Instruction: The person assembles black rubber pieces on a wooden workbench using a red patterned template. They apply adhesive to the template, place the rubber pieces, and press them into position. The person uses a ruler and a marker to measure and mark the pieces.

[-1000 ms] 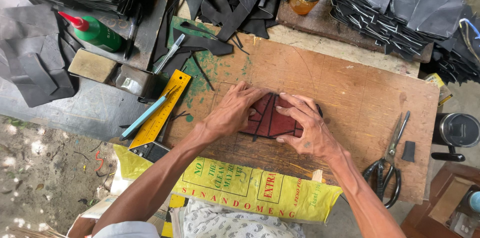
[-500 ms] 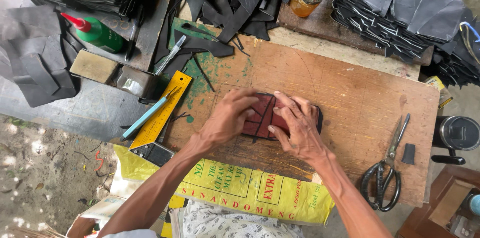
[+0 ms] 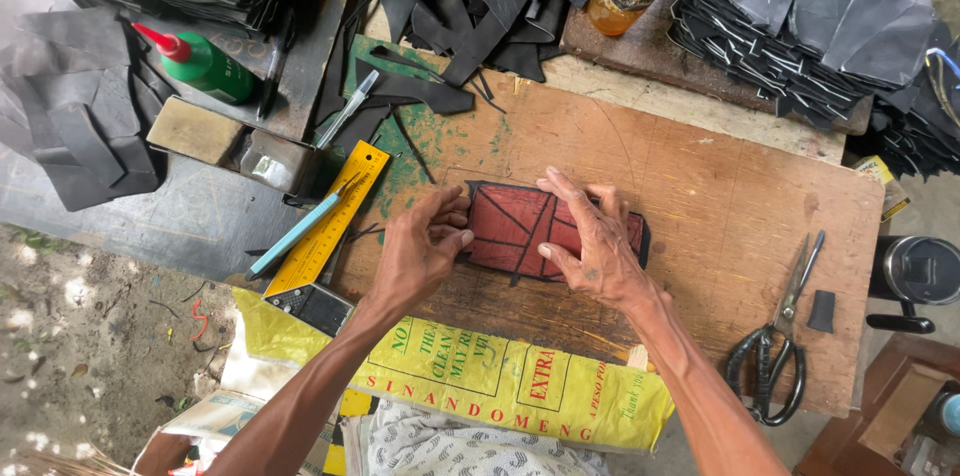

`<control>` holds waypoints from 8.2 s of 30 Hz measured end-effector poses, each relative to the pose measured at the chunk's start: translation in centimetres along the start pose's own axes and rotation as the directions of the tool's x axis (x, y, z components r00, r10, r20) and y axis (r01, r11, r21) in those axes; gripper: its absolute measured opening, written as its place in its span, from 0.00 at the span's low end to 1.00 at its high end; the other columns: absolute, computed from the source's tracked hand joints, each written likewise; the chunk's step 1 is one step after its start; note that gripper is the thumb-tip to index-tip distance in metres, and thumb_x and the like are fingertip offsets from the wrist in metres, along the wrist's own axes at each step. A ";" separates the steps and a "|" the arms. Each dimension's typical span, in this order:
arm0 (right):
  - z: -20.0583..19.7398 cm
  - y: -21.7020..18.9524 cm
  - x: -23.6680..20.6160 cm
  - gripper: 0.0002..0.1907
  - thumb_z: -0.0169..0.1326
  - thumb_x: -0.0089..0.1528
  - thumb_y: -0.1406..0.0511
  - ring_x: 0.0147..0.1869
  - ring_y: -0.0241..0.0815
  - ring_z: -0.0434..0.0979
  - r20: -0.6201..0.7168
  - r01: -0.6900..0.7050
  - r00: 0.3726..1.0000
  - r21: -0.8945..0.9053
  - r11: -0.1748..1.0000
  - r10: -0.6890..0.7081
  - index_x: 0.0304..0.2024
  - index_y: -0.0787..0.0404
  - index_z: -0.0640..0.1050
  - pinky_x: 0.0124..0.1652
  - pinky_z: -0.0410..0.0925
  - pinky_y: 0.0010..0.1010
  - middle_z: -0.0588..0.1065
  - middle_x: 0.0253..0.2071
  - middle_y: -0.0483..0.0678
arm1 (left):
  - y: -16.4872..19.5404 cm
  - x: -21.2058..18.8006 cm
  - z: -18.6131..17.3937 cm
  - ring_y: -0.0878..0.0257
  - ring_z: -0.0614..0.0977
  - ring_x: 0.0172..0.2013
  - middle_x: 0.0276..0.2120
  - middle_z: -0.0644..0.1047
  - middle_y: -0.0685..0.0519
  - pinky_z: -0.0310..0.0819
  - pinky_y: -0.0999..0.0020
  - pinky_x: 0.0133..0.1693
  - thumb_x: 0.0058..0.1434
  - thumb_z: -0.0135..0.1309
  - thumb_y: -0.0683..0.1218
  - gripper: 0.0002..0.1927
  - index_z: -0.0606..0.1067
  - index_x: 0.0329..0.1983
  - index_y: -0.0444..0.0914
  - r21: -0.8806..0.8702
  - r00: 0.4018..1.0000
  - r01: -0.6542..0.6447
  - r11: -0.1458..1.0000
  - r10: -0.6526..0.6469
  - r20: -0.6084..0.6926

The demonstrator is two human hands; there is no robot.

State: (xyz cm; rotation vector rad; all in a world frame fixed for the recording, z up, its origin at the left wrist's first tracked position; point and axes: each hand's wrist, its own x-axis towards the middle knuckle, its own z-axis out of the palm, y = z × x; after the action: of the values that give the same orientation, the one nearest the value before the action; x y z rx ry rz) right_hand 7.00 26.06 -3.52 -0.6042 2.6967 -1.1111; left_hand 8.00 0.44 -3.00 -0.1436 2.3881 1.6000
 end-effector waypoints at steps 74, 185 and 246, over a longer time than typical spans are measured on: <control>-1.7 5.0 -9.5 0.16 0.60 0.59 0.74 0.63 0.53 0.75 -0.445 0.003 0.895 -0.081 0.997 -0.039 0.50 0.61 0.83 0.59 0.71 0.37 0.76 0.59 0.55 | -0.1 2.4 -1.0 0.56 0.86 0.38 0.67 0.69 0.42 0.83 0.65 0.40 0.49 0.52 0.28 0.27 0.74 0.56 0.26 0.265 0.884 -0.419 0.868 0.324 0.336; 2.0 -5.0 -1.1 0.37 0.49 0.63 0.45 0.68 0.91 0.48 -0.046 -0.349 0.919 -0.558 0.753 0.392 0.73 0.38 0.55 0.47 0.62 0.80 0.50 0.67 0.81 | 1.0 1.3 0.7 0.59 0.81 0.50 0.57 0.76 0.44 0.79 0.66 0.51 0.57 0.56 0.32 0.34 0.62 0.68 0.30 -0.113 0.998 -0.059 0.992 0.058 -0.012; 3.6 -5.8 0.0 0.41 0.47 0.62 0.40 0.69 0.92 0.45 -0.020 -0.351 0.908 -0.580 0.735 0.418 0.74 0.36 0.52 0.45 0.59 0.86 0.49 0.67 0.82 | 1.6 1.9 -0.9 0.44 0.83 0.39 0.42 0.79 0.31 0.79 0.53 0.43 0.52 0.56 0.33 0.46 0.50 0.73 0.24 0.486 0.948 -0.191 0.853 0.033 0.316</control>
State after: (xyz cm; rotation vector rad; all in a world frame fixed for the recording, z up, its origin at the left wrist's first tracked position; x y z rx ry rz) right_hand 9.88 20.04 -1.96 -0.1337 2.8489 -0.1363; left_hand 5.66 0.38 -1.77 0.3268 2.5092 0.8847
